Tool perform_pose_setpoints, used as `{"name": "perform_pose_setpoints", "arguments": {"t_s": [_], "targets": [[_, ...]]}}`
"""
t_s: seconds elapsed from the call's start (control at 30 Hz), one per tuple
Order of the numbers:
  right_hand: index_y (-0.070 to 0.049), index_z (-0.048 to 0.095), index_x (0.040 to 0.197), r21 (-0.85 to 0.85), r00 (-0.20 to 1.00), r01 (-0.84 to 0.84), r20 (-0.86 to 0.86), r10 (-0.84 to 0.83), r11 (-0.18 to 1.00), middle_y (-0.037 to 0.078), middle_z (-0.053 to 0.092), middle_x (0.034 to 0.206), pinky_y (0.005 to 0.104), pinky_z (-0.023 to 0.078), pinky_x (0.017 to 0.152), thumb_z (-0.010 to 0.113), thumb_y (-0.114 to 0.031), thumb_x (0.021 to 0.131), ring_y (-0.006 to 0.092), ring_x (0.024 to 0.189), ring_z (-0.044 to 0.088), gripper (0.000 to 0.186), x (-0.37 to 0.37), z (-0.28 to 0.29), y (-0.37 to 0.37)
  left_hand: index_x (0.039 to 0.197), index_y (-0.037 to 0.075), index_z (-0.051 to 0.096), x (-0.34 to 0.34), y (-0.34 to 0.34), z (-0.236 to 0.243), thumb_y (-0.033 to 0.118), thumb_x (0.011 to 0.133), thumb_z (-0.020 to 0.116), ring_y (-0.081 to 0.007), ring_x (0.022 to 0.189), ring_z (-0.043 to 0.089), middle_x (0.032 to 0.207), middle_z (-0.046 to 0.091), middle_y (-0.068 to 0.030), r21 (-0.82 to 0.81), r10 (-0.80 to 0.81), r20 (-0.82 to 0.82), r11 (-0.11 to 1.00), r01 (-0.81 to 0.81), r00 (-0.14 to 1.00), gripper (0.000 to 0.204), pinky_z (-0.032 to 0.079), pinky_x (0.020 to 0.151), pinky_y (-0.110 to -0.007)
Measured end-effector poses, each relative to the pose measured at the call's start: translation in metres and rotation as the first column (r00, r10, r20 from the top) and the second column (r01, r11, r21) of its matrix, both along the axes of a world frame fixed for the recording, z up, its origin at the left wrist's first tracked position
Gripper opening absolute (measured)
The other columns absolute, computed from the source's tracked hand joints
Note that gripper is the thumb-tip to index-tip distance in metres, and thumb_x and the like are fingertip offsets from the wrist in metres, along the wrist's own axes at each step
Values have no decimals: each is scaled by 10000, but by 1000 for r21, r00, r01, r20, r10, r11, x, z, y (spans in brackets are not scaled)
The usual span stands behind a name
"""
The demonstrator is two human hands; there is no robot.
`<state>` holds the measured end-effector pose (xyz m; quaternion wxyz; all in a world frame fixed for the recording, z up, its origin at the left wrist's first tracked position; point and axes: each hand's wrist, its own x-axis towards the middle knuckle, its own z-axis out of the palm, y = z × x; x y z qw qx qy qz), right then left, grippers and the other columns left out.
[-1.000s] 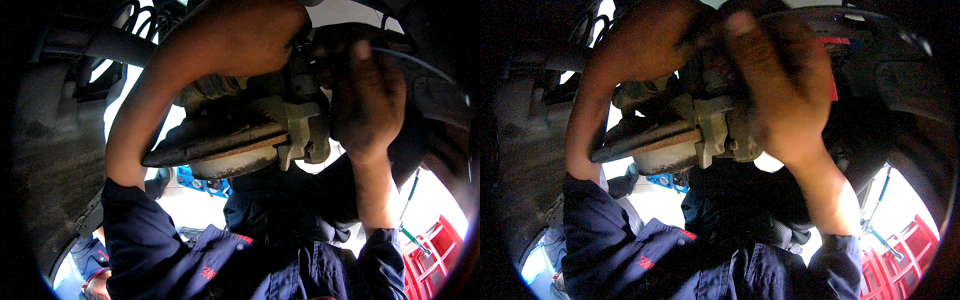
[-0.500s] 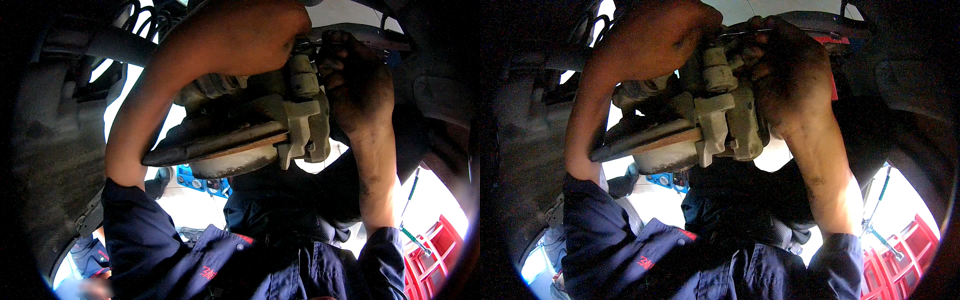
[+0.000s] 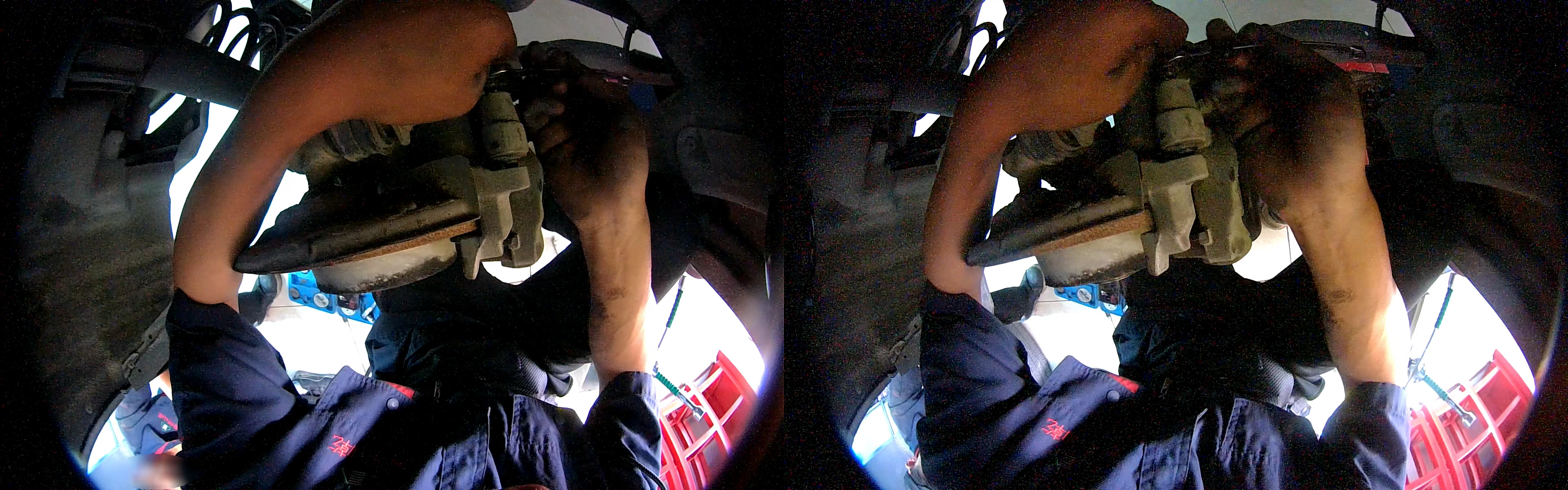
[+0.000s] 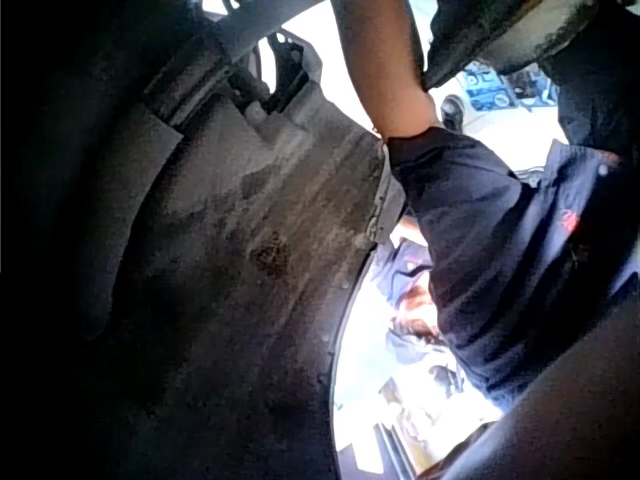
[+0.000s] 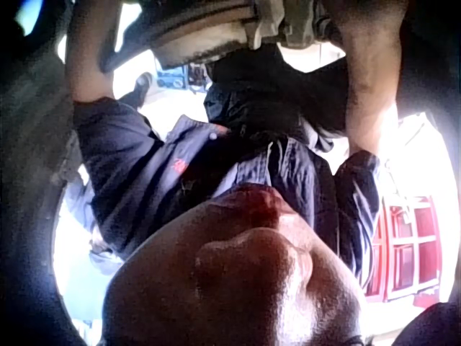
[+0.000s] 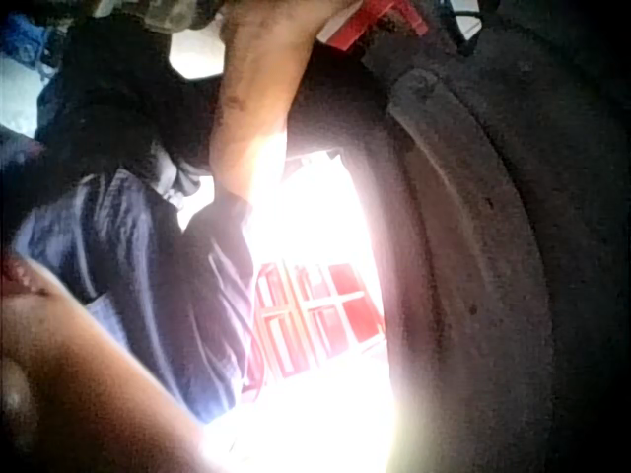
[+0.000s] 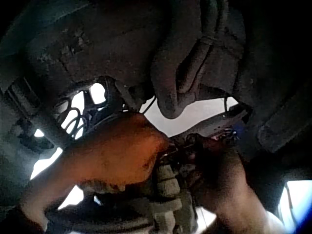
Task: The person adjusts a head-mounted camera, then works on a car's brake assembly using a wrench to loosen bolts on the brake caliper. The car is elevated on a lift in a garage.
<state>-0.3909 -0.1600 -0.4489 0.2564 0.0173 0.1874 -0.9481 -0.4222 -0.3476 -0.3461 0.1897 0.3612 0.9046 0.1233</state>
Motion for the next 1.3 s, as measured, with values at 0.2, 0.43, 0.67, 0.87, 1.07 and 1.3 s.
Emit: {"name": "perform_pose_setpoints", "arguments": {"t_s": [0.2,0.43,0.67,0.87,1.07,1.3], "targets": [[14,531,1201,526,907,195,-418,52,828,32,552,905,194,424,611,425,-59,966,107,769,507,268,2,-10,8,908,-74,650,-4,14,1,23,777,556,-325,792,665,873,661,-234,-69,166,138,985,-157,977,188,542,741,-414],[32,573,1100,521,460,850,-807,369,79,113,641,906,272,469,673,509,-20,937,154,799,587,183,0,9,3,890,-70,646,-9,0,2,31,787,566,-312,763,668,843,664,-225,20,71,159,997,-75,985,165,545,723,-391],[54,566,1020,358,424,759,-906,3,544,198,657,951,281,453,622,434,-213,1014,192,707,596,298,9,14,-10,904,-85,647,5,4,6,20,779,568,-310,738,672,811,669,-221,-95,104,25,990,-101,994,181,553,705,-389],[34,550,1153,82,276,940,-753,597,-331,127,660,1023,291,515,770,517,-44,926,243,863,642,243,5,16,18,915,-84,654,-11,-1,-12,1,764,553,-329,760,674,835,670,-232,-30,55,49,998,-54,997,200,551,731,-406],[-1,556,1085,692,746,512,-652,136,509,104,620,1091,241,491,737,420,-154,988,192,915,598,227,-3,-19,7,917,-70,660,-8,-4,-12,-7,761,535,-322,781,674,853,672,-232,41,30,-9,999,-30,1000,209,546,768,-420],[10,530,1071,311,273,949,-893,357,50,130,619,961,239,479,656,391,-183,1008,154,707,548,245,-5,-17,5,891,-62,658,-5,-1,-13,9,764,556,-318,789,673,857,673,-225,-27,67,-45,997,-69,997,178,547,759,-406]]}}
